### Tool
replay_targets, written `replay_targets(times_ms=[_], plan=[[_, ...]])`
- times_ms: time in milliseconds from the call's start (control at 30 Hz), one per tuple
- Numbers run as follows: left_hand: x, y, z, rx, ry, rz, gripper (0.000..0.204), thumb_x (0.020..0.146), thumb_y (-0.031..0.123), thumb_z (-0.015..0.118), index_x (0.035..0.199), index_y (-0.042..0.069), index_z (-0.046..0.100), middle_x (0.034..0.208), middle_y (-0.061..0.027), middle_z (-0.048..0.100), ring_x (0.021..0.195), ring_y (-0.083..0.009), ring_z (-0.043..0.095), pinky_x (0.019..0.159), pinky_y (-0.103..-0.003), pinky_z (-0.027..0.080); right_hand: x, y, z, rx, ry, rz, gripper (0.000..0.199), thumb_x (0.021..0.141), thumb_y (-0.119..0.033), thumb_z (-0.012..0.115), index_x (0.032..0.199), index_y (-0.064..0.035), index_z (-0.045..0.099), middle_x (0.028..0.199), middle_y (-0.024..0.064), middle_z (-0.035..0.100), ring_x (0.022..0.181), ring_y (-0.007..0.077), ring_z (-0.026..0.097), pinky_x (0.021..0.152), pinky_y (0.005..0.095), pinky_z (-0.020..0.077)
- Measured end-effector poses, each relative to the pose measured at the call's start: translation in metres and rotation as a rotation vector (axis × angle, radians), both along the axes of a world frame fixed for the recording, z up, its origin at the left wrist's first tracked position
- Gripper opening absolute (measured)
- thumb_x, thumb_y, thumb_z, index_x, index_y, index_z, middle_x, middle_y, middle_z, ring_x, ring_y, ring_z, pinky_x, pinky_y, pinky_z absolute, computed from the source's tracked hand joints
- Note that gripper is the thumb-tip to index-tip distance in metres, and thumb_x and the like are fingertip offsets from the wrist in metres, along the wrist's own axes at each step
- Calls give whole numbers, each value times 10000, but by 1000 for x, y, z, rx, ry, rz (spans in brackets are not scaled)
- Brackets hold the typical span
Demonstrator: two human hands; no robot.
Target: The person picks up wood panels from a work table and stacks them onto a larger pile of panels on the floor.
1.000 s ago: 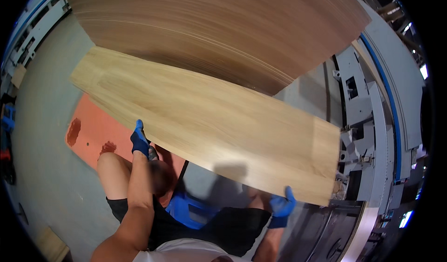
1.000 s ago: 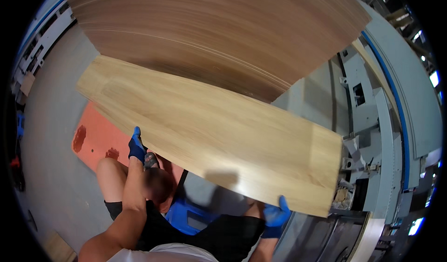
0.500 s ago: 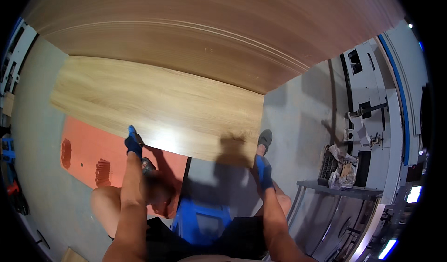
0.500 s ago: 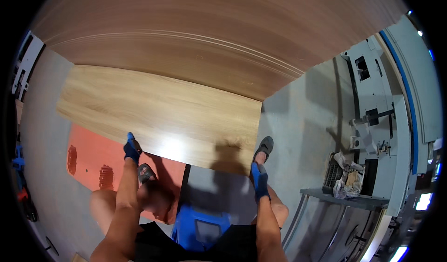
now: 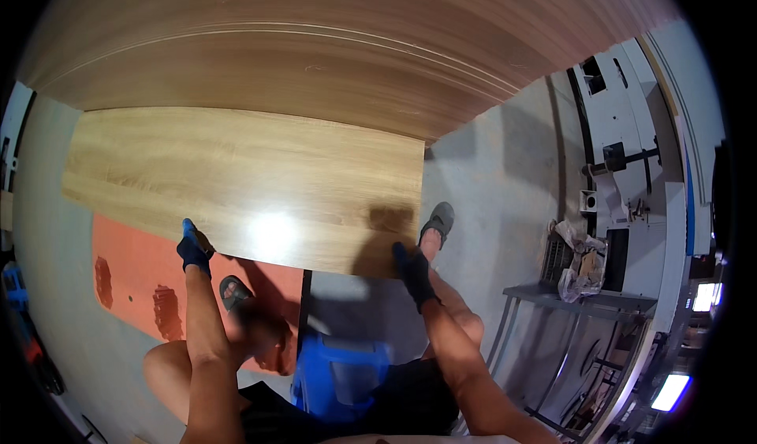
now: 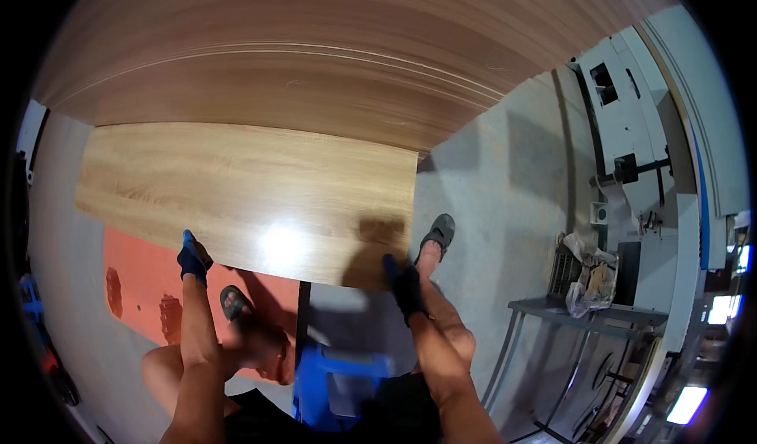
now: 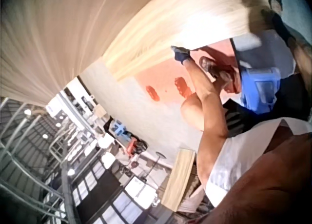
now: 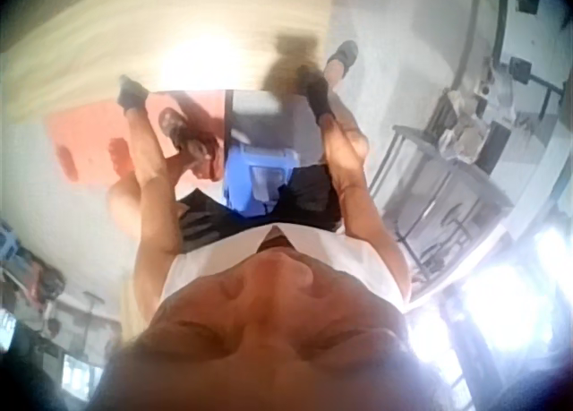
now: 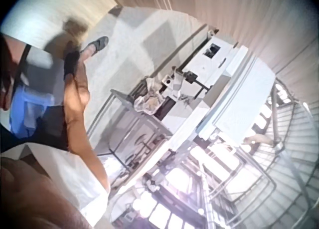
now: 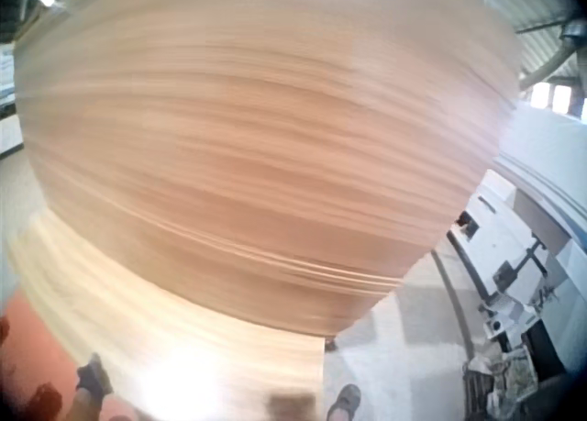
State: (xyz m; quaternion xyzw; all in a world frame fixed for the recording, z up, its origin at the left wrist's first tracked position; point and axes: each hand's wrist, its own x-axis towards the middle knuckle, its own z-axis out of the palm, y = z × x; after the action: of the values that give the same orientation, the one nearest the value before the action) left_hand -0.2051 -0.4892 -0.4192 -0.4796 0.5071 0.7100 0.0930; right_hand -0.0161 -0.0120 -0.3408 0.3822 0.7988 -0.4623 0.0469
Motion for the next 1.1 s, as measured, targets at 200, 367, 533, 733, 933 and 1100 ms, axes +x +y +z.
replay_targets(times_ms=[200,367,533,733,933,1100], plan=[[-7,13,14,385,112,10,507,856,507,332,1075,71,471,1005,-95,560,919,-266,511,826,-390,424,9,8,-37,22,-96,91,446,808,-373,543,954,48,560,772,132,608,710,198,574,630,299,444],[-6,9,17,270,125,2,529,851,526,318,1090,78,468,1032,-79,552,950,-244,503,853,-381,408,5,8,-51,110,-97,128,467,809,-400,508,949,41,572,764,163,606,718,248,578,640,329,449],[9,26,25,63,66,-90,486,820,578,338,896,125,498,800,-50,538,693,-201,501,612,-331,405,6,0,-65,245,-86,139,493,811,-427,473,944,34,584,755,194,603,726,299,581,649,360,454],[77,136,18,-83,-59,-423,514,772,643,373,676,149,476,598,-59,485,506,-192,470,406,-309,394,15,-14,-65,542,63,23,500,811,-437,436,949,18,591,755,220,602,741,355,582,666,403,456],[181,267,68,168,-72,-1128,393,848,422,439,949,66,572,829,-42,605,673,-154,572,565,-293,459,87,-28,-30,-271,-38,-46,246,805,-332,508,815,-93,568,706,80,593,598,183,548,522,316,429],[222,348,233,348,302,-1312,374,843,348,482,960,5,575,867,-69,610,706,-125,581,594,-234,458,121,-49,74,-973,313,-517,238,834,-275,469,964,-103,572,816,38,601,702,170,569,578,305,453]])
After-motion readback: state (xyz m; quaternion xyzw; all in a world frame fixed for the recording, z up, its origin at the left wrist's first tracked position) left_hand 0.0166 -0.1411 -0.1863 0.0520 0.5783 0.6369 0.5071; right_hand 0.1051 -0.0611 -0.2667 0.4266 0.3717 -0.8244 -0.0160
